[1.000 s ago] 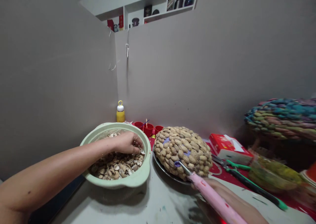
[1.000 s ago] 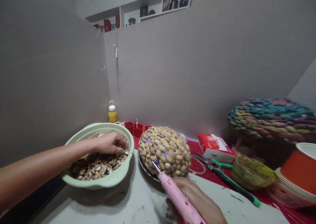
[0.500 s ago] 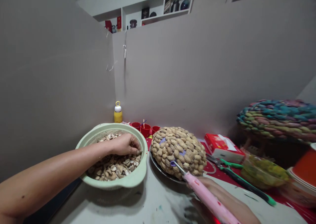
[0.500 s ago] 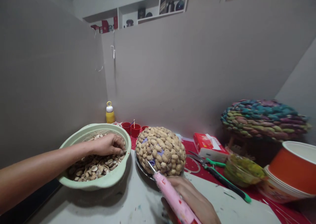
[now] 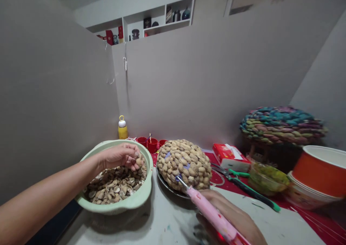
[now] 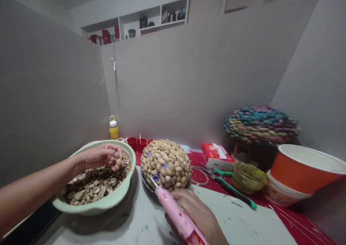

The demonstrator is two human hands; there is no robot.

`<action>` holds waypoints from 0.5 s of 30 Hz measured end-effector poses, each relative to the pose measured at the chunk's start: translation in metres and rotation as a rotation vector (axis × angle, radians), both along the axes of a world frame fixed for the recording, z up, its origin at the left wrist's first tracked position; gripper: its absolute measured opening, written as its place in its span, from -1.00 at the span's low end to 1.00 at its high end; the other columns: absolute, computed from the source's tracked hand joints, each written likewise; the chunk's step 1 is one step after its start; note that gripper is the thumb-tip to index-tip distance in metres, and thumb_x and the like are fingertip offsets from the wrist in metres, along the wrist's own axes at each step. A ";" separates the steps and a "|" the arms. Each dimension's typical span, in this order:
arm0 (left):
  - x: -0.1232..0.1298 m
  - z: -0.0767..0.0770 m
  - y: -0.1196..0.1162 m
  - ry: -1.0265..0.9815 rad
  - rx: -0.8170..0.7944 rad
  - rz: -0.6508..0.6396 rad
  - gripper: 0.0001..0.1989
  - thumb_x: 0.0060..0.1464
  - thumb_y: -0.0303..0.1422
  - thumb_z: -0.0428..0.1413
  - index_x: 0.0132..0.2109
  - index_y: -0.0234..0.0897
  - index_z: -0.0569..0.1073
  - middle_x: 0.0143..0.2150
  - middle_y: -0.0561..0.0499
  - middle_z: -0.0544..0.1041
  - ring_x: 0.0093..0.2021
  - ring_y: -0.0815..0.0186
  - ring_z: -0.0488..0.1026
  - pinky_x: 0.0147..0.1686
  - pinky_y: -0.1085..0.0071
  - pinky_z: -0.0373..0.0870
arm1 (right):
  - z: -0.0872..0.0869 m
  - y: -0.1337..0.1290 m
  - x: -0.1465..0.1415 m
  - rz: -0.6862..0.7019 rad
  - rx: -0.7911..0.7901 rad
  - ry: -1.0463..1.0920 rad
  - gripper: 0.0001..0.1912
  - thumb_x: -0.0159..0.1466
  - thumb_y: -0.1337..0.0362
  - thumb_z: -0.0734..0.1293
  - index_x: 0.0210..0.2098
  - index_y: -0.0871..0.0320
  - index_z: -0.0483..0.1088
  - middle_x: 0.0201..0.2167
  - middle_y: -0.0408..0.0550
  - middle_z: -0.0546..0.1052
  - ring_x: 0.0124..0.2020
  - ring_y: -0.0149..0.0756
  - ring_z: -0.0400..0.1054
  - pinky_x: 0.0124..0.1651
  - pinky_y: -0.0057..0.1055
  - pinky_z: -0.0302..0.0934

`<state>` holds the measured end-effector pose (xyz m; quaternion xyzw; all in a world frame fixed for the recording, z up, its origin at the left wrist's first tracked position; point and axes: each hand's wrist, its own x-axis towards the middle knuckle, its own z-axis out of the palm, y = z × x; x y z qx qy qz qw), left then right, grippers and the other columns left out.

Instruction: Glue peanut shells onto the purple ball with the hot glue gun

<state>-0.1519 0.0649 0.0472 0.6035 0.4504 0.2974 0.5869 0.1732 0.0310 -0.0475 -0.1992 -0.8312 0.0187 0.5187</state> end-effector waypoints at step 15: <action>-0.023 0.001 -0.003 0.299 0.193 0.279 -0.77 -0.11 -0.25 0.26 -0.34 -0.28 0.43 -0.54 0.16 0.39 -0.58 0.44 0.26 -0.51 0.45 0.17 | -0.008 0.003 -0.001 0.078 0.040 0.066 -0.69 0.38 0.05 0.15 -0.01 -0.06 0.41 -0.26 -0.10 0.60 -0.32 -0.19 0.53 -0.26 -0.38 0.43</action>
